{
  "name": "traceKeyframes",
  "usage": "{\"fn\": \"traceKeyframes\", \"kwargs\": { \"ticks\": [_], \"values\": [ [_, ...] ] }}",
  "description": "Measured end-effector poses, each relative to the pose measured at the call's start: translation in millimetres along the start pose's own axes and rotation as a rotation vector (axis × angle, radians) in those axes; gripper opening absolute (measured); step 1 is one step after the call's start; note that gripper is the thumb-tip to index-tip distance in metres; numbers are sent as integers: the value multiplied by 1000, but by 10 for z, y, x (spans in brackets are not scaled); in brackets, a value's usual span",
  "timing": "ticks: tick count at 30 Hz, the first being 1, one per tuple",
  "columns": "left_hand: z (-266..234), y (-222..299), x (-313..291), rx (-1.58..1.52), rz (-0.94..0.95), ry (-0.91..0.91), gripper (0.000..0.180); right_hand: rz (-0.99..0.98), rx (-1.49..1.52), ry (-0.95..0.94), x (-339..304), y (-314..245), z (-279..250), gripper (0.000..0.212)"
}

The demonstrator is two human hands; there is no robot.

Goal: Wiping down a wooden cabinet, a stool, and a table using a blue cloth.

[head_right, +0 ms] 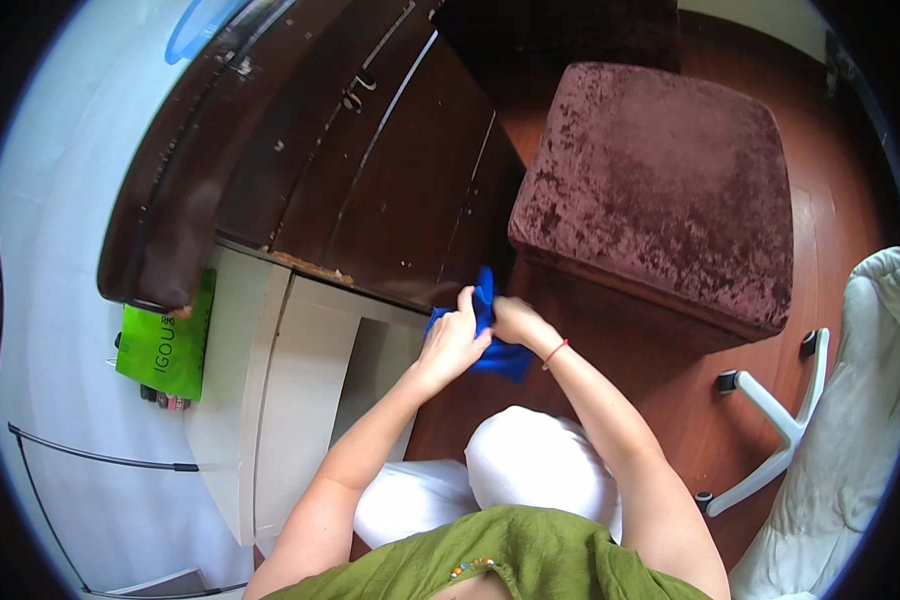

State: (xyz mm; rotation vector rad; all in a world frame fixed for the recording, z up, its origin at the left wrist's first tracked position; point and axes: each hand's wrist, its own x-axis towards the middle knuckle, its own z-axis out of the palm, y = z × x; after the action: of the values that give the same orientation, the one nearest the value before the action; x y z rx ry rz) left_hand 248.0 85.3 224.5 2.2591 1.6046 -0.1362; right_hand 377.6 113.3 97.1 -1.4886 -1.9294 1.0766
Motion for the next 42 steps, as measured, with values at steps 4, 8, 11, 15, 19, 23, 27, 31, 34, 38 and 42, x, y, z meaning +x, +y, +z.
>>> {"fn": "traceKeyframes", "kwargs": {
  "ticks": [4, 8, 11, 15, 19, 23, 27, 31, 34, 38, 42],
  "values": [
    [761, -947, 51, -184, -186, -482, 66, 265, -252, -217, -247, 326, 399, 21],
    [906, -1055, -13, -192, -160, -411, 79, 107, 25, 67, -546, 569, 481, 10],
    [953, -961, -85, -442, 300, -226, 92, -26, 559, 16, -668, 257, 206, 12],
    [1108, -710, -133, -702, 40, -364, 64, -17, 864, -82, -784, -21, -80, 14],
    [974, -863, -189, -678, -125, -319, 51, -55, 987, 108, -710, -145, -129, 15],
    [865, -764, -172, -1064, -131, -319, 48, 45, 709, 231, -723, 482, 104, 27],
    [521, -681, -238, -1213, -44, -346, 67, 60, 1176, 27, -768, 98, 116, 64],
    [242, -564, -197, -1021, 53, -574, 61, -34, 945, -141, -760, 380, 83, 76],
    [97, -718, -239, -1031, -92, -455, 37, 33, 898, -122, -776, 417, -62, 63],
    [118, -829, -400, -1159, -194, -396, 28, -73, 1113, -215, -936, -13, -263, 46],
    [161, -800, -420, -1056, -135, -374, 31, -84, 960, -283, -875, -146, -273, 49]
  ]
}}
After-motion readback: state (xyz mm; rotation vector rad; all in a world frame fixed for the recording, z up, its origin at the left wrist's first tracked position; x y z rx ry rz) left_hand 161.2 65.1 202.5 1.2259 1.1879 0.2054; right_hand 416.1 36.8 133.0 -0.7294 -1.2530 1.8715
